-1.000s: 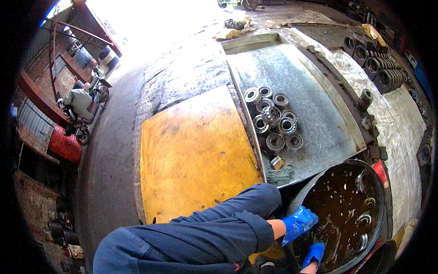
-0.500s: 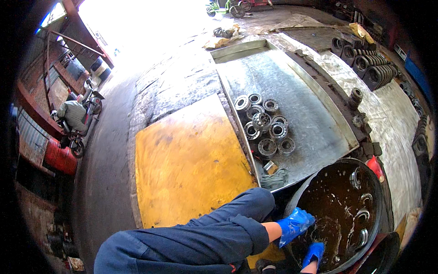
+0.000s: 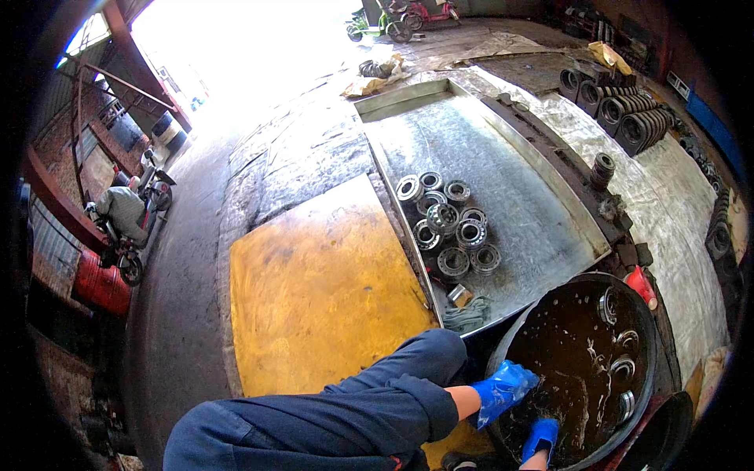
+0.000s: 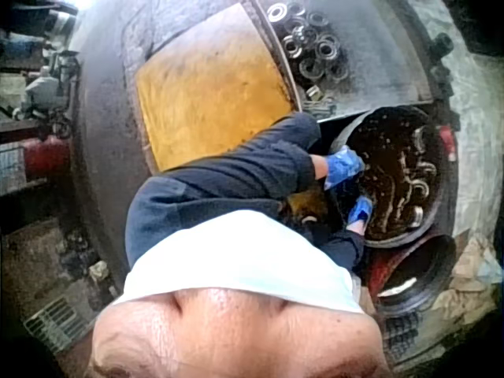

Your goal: The person repeatedly dips ball bearings into a dark liquid bath, agitates them by hand, and places them onto a metal tray. The process is performed one at a time in a repetitive cycle.

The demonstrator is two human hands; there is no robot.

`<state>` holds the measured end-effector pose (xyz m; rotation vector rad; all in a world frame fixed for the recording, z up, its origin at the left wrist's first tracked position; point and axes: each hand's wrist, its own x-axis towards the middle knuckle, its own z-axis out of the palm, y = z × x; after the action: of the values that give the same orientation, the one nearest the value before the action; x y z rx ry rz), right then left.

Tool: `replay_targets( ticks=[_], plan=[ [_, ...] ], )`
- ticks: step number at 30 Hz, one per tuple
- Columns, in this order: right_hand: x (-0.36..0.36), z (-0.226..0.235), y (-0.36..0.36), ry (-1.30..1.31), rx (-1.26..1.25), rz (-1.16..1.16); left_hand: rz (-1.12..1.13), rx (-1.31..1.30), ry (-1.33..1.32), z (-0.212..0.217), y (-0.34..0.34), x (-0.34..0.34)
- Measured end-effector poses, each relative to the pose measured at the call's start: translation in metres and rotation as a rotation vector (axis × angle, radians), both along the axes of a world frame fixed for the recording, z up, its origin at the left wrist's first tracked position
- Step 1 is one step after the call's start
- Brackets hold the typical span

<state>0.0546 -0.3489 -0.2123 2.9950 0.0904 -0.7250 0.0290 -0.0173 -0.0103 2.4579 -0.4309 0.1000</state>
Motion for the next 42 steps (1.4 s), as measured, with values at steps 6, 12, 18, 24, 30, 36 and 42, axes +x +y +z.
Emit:
replay_targets(
  ticks=[6,12,18,24,30,36,42],
  plan=[
    [-0.037,0.029,0.069,0.110,0.058,-0.012,0.044,0.095,0.110,-0.021,0.018,-0.031],
    [-0.031,0.056,0.062,0.077,0.067,-0.080,0.034,0.073,-0.020,-0.014,0.016,-0.020],
    [-0.035,0.063,0.063,0.077,0.083,-0.114,0.013,0.096,-0.026,0.000,0.021,-0.026],
    [-0.031,0.066,0.070,0.079,0.116,-0.155,0.000,0.130,0.121,0.006,0.019,-0.027],
    [-0.030,0.069,0.070,0.078,0.140,-0.173,0.030,0.064,0.074,0.010,0.022,-0.031],
    [-0.032,0.073,0.075,0.063,0.186,-0.208,0.023,0.068,0.042,0.007,0.019,-0.027],
    [-0.038,0.073,0.071,0.044,0.289,-0.306,0.019,0.018,0.022,0.003,0.021,-0.025]
  ],
)
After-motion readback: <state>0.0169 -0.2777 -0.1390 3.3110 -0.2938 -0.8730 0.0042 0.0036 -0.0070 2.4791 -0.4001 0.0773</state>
